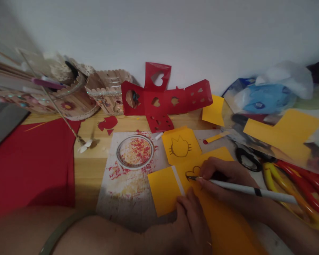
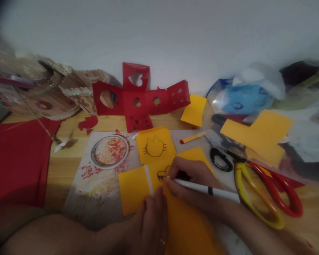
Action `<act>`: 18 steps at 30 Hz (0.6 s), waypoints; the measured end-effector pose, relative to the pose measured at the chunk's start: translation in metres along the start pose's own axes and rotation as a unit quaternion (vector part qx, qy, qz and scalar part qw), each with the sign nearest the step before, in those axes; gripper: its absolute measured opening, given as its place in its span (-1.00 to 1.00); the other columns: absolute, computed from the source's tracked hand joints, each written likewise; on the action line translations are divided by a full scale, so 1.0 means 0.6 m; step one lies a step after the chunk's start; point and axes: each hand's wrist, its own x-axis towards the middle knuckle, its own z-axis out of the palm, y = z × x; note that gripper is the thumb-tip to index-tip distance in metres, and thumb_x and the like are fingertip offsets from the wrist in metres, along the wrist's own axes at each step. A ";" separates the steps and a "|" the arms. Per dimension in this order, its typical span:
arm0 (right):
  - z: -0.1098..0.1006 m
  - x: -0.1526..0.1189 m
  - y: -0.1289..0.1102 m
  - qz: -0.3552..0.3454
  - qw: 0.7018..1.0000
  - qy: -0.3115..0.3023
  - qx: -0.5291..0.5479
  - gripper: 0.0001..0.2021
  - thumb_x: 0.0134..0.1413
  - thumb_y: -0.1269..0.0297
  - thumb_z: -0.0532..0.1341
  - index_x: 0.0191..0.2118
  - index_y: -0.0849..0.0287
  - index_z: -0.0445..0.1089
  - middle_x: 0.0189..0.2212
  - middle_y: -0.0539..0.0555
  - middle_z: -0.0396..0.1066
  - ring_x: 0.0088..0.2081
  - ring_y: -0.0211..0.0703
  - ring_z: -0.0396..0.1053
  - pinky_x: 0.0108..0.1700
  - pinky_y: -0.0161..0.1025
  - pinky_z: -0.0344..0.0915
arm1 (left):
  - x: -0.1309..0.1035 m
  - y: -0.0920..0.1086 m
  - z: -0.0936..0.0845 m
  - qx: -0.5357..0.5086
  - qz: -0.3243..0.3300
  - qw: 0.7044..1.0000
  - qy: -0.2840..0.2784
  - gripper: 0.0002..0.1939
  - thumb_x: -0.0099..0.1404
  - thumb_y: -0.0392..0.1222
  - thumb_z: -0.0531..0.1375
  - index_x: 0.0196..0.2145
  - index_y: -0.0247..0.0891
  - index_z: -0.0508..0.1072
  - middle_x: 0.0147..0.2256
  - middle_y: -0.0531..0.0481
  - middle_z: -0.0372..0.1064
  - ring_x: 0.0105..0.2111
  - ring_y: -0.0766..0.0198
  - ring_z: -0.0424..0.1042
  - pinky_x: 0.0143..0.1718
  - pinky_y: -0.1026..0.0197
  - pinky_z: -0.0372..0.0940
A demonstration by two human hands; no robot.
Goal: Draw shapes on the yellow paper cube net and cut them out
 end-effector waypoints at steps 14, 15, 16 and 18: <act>-0.002 -0.004 0.008 -0.015 1.000 -0.011 0.023 -0.79 0.02 0.29 0.19 -0.57 0.09 0.18 -0.64 -0.08 0.24 -0.59 -0.29 0.14 -0.59 -0.34 0.06 | -0.002 -0.007 0.005 -0.003 -0.009 0.999 0.047 -0.62 0.31 -0.35 -0.07 -0.18 -0.33 0.54 -0.24 -0.04 0.53 -0.37 0.35 0.46 -0.34 0.36 0.36; -0.001 -0.004 0.010 -0.014 1.000 -0.013 0.025 -0.78 0.03 0.29 0.19 -0.56 0.09 0.18 -0.63 -0.08 0.25 -0.59 -0.29 0.14 -0.59 -0.34 0.06 | -0.002 -0.009 0.004 -0.007 0.000 0.999 0.043 -0.61 0.31 -0.36 -0.08 -0.17 -0.34 0.54 -0.23 -0.04 0.53 -0.37 0.35 0.45 -0.34 0.36 0.37; -0.001 -0.005 0.011 -0.012 0.999 -0.017 0.026 -0.78 0.04 0.29 0.19 -0.56 0.09 0.19 -0.62 -0.08 0.25 -0.59 -0.29 0.14 -0.59 -0.34 0.07 | -0.002 -0.011 0.003 -0.012 0.007 0.999 0.037 -0.61 0.31 -0.37 -0.08 -0.16 -0.35 0.53 -0.22 -0.04 0.52 -0.37 0.35 0.45 -0.34 0.36 0.37; -0.001 -0.006 0.012 -0.010 0.999 -0.021 0.028 -0.77 0.06 0.28 0.20 -0.55 0.09 0.18 -0.63 -0.08 0.25 -0.59 -0.29 0.13 -0.58 -0.34 0.07 | -0.003 -0.012 0.002 -0.016 0.019 0.999 0.021 -0.63 0.33 -0.37 -0.07 -0.14 -0.39 0.52 -0.20 -0.07 0.52 -0.37 0.34 0.45 -0.34 0.35 0.38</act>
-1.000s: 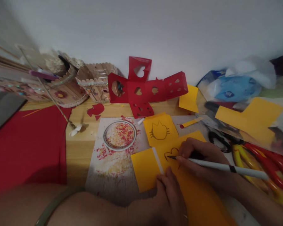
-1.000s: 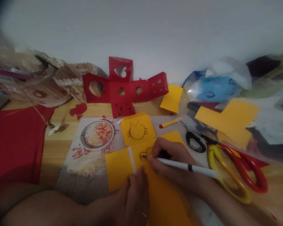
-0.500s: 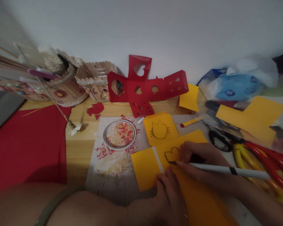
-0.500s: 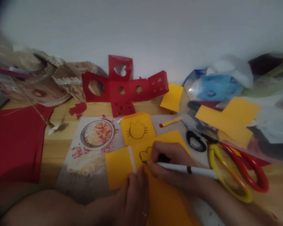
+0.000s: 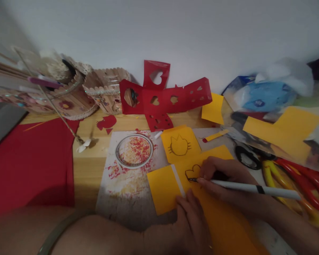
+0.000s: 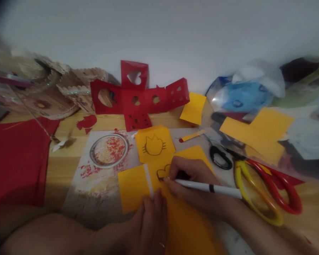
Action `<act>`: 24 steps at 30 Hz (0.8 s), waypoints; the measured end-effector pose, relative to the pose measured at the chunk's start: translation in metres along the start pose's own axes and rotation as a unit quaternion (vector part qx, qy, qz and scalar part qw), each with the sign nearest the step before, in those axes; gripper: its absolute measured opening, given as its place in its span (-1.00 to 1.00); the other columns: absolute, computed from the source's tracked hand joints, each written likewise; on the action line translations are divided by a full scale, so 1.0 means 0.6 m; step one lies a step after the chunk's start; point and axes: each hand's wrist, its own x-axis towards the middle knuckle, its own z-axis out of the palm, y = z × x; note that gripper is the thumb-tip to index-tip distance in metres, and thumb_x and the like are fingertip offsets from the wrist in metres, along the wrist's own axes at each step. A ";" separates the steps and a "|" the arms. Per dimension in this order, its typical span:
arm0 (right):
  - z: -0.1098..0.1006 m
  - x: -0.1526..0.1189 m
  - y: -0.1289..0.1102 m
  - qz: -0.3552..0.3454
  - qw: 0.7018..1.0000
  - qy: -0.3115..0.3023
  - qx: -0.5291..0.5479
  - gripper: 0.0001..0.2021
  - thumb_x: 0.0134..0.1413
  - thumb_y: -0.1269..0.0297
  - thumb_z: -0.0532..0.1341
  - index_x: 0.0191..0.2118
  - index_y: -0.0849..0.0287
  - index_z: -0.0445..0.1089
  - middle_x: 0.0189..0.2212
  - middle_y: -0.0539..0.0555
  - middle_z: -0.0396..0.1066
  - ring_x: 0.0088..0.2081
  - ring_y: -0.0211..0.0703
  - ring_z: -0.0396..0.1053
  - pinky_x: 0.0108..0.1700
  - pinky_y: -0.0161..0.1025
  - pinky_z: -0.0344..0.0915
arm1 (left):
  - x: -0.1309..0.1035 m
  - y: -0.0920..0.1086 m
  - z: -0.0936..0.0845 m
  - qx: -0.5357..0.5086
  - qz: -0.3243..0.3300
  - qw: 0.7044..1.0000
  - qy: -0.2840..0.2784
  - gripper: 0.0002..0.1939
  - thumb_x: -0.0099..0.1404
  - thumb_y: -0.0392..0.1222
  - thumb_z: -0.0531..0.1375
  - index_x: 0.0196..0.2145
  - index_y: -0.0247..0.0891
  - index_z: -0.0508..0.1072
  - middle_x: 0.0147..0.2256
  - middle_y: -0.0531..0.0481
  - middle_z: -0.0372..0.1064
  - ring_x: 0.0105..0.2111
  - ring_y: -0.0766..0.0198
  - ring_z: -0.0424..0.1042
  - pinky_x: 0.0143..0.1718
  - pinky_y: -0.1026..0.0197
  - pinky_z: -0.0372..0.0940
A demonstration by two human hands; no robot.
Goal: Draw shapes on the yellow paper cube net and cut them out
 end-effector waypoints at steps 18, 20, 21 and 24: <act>-0.008 0.003 -0.018 -0.013 1.000 -0.002 -0.008 -0.80 -0.10 0.36 0.11 -0.60 0.08 0.05 -0.68 -0.12 0.10 -0.62 -0.31 0.03 -0.61 -0.33 -0.01 | -0.010 0.019 0.004 0.007 0.024 1.000 -0.011 -0.67 0.40 -0.22 0.00 -0.10 -0.45 0.50 -0.18 -0.22 0.51 -0.32 0.19 0.50 -0.33 0.19 0.41; -0.008 0.003 -0.018 -0.011 1.000 -0.003 -0.010 -0.80 -0.10 0.35 0.12 -0.60 0.08 0.06 -0.67 -0.12 0.10 -0.62 -0.31 0.03 -0.61 -0.34 -0.01 | -0.010 0.019 0.004 0.004 0.023 1.000 -0.009 -0.65 0.41 -0.20 0.00 -0.10 -0.46 0.50 -0.17 -0.23 0.51 -0.31 0.17 0.50 -0.33 0.18 0.42; -0.008 0.003 -0.018 -0.011 1.000 -0.007 -0.010 -0.80 -0.09 0.36 0.12 -0.60 0.08 0.06 -0.68 -0.12 0.08 -0.62 -0.32 0.02 -0.62 -0.34 -0.02 | -0.010 0.019 0.004 0.003 0.022 1.000 -0.009 -0.65 0.41 -0.20 0.00 -0.10 -0.46 0.49 -0.18 -0.23 0.51 -0.31 0.17 0.50 -0.34 0.19 0.41; -0.007 0.003 -0.016 -0.015 1.000 -0.024 -0.012 -0.81 -0.10 0.38 0.11 -0.59 0.08 0.06 -0.68 -0.13 0.06 -0.62 -0.32 0.00 -0.61 -0.34 -0.05 | -0.009 0.020 0.005 -0.002 0.017 1.000 -0.007 -0.66 0.40 -0.19 0.02 -0.10 -0.48 0.50 -0.19 -0.23 0.51 -0.32 0.19 0.51 -0.35 0.22 0.41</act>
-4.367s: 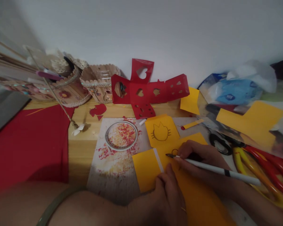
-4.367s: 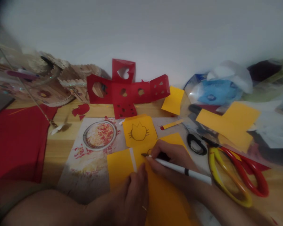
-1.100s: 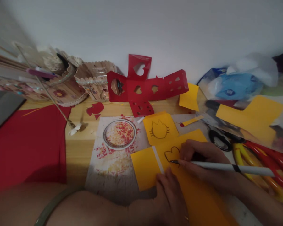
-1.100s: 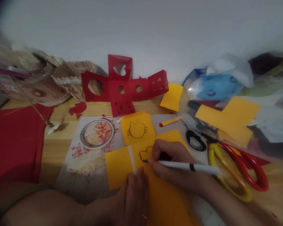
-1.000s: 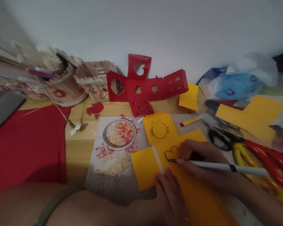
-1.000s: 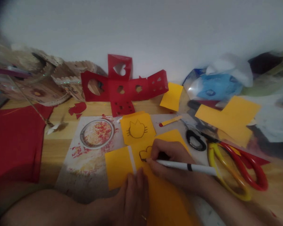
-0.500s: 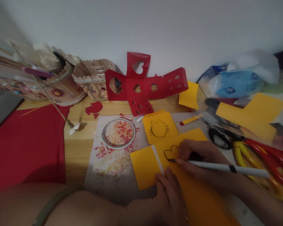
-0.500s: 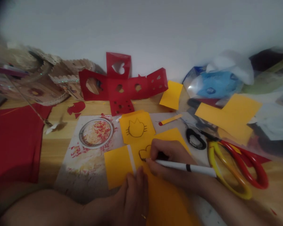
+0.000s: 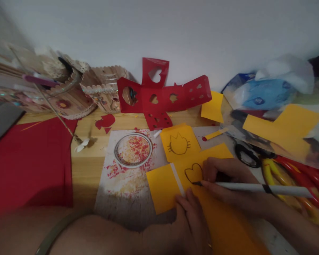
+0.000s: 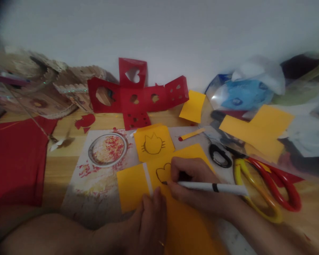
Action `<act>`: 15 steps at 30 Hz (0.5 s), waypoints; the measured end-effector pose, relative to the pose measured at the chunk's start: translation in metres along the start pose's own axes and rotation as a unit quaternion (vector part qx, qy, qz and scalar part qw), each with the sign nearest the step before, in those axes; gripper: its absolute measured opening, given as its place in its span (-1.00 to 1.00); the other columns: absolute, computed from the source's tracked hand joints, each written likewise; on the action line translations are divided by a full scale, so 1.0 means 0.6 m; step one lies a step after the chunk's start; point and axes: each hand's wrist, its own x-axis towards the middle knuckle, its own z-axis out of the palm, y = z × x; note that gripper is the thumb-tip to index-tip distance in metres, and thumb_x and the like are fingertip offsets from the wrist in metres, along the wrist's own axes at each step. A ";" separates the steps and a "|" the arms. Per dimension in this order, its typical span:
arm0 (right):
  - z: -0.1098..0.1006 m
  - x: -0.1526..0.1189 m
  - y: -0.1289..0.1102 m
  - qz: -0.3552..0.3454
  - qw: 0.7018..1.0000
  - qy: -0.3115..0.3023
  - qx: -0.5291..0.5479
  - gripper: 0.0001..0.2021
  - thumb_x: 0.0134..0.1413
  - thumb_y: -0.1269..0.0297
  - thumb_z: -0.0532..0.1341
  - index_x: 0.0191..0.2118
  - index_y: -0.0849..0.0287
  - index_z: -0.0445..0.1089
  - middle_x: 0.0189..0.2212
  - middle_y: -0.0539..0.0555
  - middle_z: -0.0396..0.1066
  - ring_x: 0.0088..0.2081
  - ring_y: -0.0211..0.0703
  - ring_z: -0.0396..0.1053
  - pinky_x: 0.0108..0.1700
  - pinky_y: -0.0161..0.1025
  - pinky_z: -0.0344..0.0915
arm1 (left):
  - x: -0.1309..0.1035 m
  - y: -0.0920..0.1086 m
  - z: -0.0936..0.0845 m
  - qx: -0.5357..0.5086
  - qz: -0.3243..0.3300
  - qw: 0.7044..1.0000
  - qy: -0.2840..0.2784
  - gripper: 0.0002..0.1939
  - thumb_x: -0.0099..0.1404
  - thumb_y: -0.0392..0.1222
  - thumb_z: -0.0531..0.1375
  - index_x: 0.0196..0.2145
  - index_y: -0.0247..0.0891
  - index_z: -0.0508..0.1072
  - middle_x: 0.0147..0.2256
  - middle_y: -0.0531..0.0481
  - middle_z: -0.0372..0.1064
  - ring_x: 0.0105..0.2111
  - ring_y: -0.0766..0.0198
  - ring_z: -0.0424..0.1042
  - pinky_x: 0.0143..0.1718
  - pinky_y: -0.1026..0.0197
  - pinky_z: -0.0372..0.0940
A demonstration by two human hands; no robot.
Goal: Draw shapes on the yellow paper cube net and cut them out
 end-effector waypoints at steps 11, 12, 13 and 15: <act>-0.004 0.000 -0.003 0.000 1.000 -0.015 -0.003 -0.81 -0.15 0.36 0.09 -0.61 0.08 0.01 -0.69 -0.12 0.06 -0.63 -0.32 -0.02 -0.61 -0.32 -0.06 | 0.001 -0.009 -0.004 -0.026 -0.006 1.000 0.006 -0.67 0.40 -0.21 0.01 -0.11 -0.44 0.51 -0.21 -0.18 0.52 -0.34 0.21 0.51 -0.33 0.23 0.40; -0.004 0.000 -0.003 -0.001 1.000 -0.015 0.002 -0.81 -0.15 0.35 0.09 -0.61 0.08 0.01 -0.69 -0.12 0.05 -0.63 -0.32 -0.02 -0.62 -0.32 -0.07 | 0.002 -0.010 -0.004 -0.031 -0.006 0.999 0.006 -0.68 0.39 -0.22 0.03 -0.11 -0.45 0.51 -0.20 -0.19 0.52 -0.34 0.21 0.51 -0.33 0.23 0.40; -0.005 0.000 -0.003 -0.003 1.000 -0.014 0.005 -0.81 -0.15 0.36 0.09 -0.61 0.08 0.01 -0.70 -0.13 0.04 -0.63 -0.32 -0.02 -0.62 -0.32 -0.07 | 0.002 -0.011 -0.005 -0.037 -0.006 0.999 0.005 -0.69 0.38 -0.23 0.05 -0.11 -0.46 0.51 -0.20 -0.19 0.52 -0.34 0.20 0.50 -0.33 0.22 0.40; -0.005 0.000 -0.001 -0.009 1.000 -0.009 0.014 -0.81 -0.15 0.36 0.08 -0.61 0.08 0.01 -0.69 -0.13 0.05 -0.63 -0.32 -0.02 -0.62 -0.32 -0.07 | 0.002 -0.015 -0.006 -0.053 -0.006 0.999 0.007 -0.72 0.35 -0.26 0.09 -0.11 -0.48 0.51 -0.21 -0.20 0.52 -0.35 0.20 0.50 -0.35 0.23 0.40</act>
